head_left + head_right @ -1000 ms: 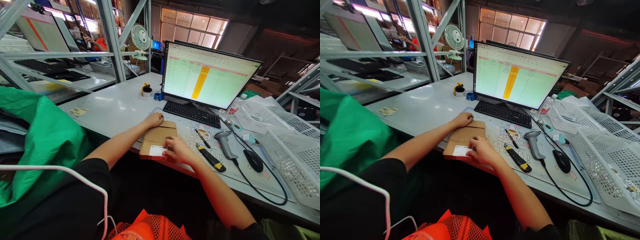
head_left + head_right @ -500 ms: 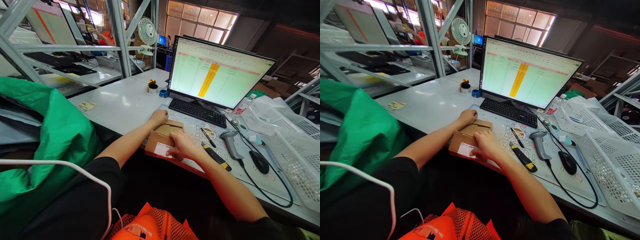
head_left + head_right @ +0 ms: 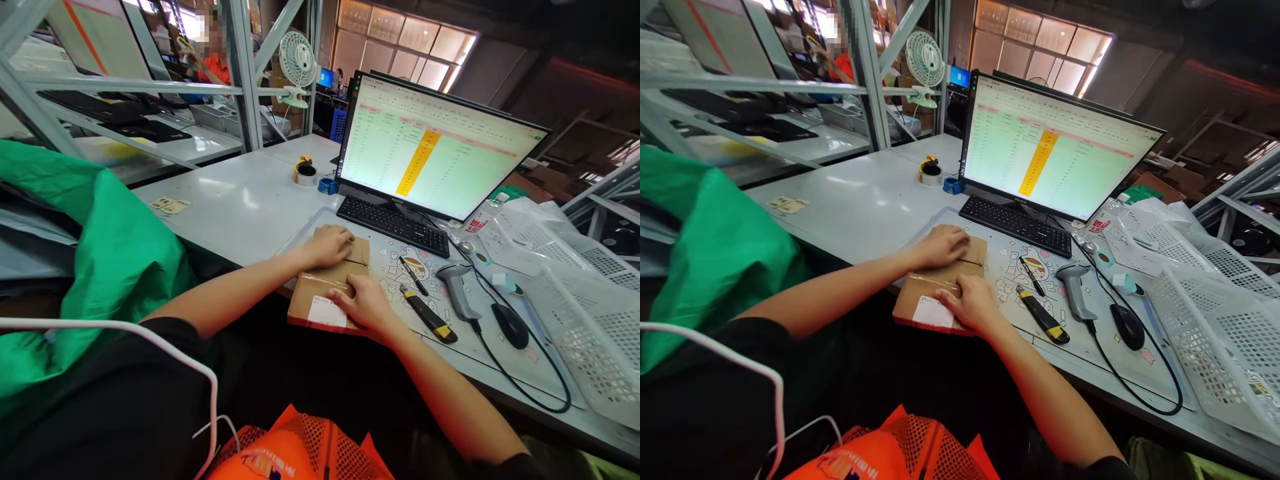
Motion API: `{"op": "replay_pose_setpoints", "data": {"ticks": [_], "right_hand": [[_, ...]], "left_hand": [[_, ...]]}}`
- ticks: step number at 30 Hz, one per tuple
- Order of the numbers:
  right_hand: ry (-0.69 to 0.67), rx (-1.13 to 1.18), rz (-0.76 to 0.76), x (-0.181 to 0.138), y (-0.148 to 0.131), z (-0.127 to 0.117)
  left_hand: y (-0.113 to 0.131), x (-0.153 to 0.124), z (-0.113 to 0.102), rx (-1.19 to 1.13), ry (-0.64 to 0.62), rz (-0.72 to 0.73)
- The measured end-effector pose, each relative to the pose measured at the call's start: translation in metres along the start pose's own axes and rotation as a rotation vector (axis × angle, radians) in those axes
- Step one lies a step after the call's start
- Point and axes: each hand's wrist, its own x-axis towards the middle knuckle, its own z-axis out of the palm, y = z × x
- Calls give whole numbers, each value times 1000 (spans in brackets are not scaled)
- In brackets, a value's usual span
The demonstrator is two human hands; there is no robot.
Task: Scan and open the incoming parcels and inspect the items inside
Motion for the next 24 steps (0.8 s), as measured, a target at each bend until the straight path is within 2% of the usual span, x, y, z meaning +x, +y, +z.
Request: {"op": "replay_pose_setpoints", "data": {"ticks": [2, 5, 8, 11, 14, 16, 18, 20, 21, 22, 24], "right_hand": [[89, -10, -23, -2, 5, 11], [208, -2, -123, -3, 9, 19], [384, -78, -256, -11, 6, 10], [500, -183, -400, -40, -11, -7], [427, -204, -397, -87, -31, -16], [282, -142, -392, -114, -36, -18], [91, -4, -422, -125, -30, -21], [-73, 194, -395, -115, -13, -30], [-104, 282, -350, -103, -3, -34], [-94, 349, -295, -89, 8, -38], [-3, 413, -205, -56, 27, -40]], "left_hand": [[7, -12, 3, -50, -129, 183], [12, -19, 10, -60, -280, 206], [11, -15, 14, -67, -289, 171], [11, -13, 15, -73, -283, 162], [11, -13, 17, -73, -232, 155], [11, -12, 19, -77, -176, 167], [12, -11, 18, -87, -100, 201], [14, -13, 12, -109, 5, 260], [16, -15, 6, -127, 60, 290], [19, -19, 0, -149, 94, 322], [25, -32, -14, -196, 58, 396]]}}
